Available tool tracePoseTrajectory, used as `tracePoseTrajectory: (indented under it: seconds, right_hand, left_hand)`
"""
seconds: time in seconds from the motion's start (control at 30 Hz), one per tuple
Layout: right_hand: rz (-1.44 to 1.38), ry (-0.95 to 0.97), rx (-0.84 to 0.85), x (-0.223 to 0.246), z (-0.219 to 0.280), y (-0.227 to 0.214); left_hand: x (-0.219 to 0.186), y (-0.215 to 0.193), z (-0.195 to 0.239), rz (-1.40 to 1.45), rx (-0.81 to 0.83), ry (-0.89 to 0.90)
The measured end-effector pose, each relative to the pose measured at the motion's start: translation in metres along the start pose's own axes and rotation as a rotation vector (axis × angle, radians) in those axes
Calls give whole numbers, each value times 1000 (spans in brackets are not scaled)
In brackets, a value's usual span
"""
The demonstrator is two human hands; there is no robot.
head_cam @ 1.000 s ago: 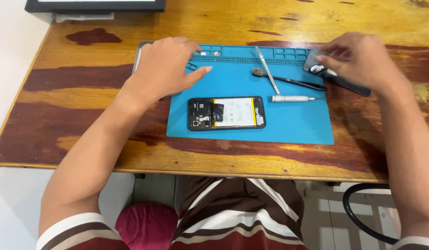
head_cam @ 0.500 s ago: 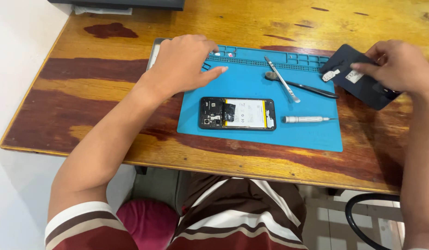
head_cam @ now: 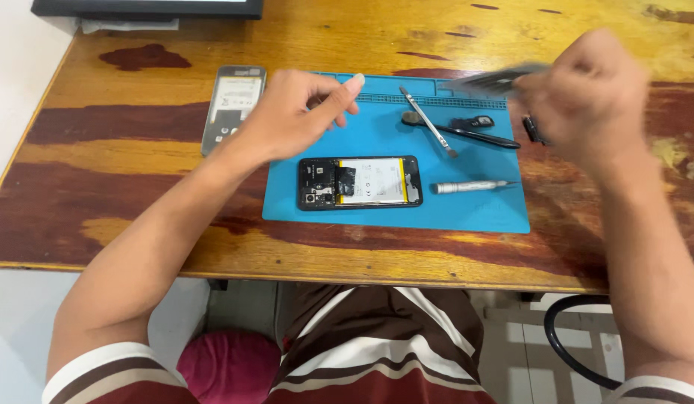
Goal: The person uses a screwdriver to remove and reinsert screws from a disassembled smartphone on a blue mat. They then use tweezers to remove a metal bracket from a phone back cover and place it on the table.
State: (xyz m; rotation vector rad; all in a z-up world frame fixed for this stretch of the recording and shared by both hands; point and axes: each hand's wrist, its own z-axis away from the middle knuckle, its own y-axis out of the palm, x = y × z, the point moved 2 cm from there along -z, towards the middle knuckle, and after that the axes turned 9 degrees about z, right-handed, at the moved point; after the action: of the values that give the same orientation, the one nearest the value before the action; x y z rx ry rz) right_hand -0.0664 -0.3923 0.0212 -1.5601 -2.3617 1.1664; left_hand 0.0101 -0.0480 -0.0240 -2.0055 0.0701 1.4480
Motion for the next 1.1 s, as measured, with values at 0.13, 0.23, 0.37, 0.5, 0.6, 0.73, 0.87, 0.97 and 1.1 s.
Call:
tracePoseTrajectory:
  seconds: [0.13, 0.23, 0.37, 0.5, 0.6, 0.73, 0.87, 0.97, 1.1]
  right_hand:
    - [-121, -242, -72, 51, -15, 0]
    - [-223, -286, -51, 79, -24, -1]
    - [-256, -248, 3, 85, -30, 5]
    - [-305, 7, 280, 49, -22, 27]
    - [-274, 202, 651, 18, -2, 41]
    - [-332, 267, 791, -3, 12, 63]
    - [-294, 228, 783, -10, 18, 67]
    - [-328, 275, 875, -19, 22, 60]
    - [-377, 388, 954, -34, 28, 47]
  left_hand:
    - [-3, 27, 0, 567, 292, 6]
    - [-3, 47, 9, 777, 325, -97]
    - [0, 49, 2, 805, 119, -170]
    - [7, 22, -6, 926, 37, -158]
    - [8, 8, -8, 982, 72, 0]
    - [12, 1, -10, 969, 68, 11]
    - [11, 9, -10, 996, 141, -19]
    - [11, 11, -8, 1078, 220, -87]
    - [10, 19, -7, 1075, 256, -104]
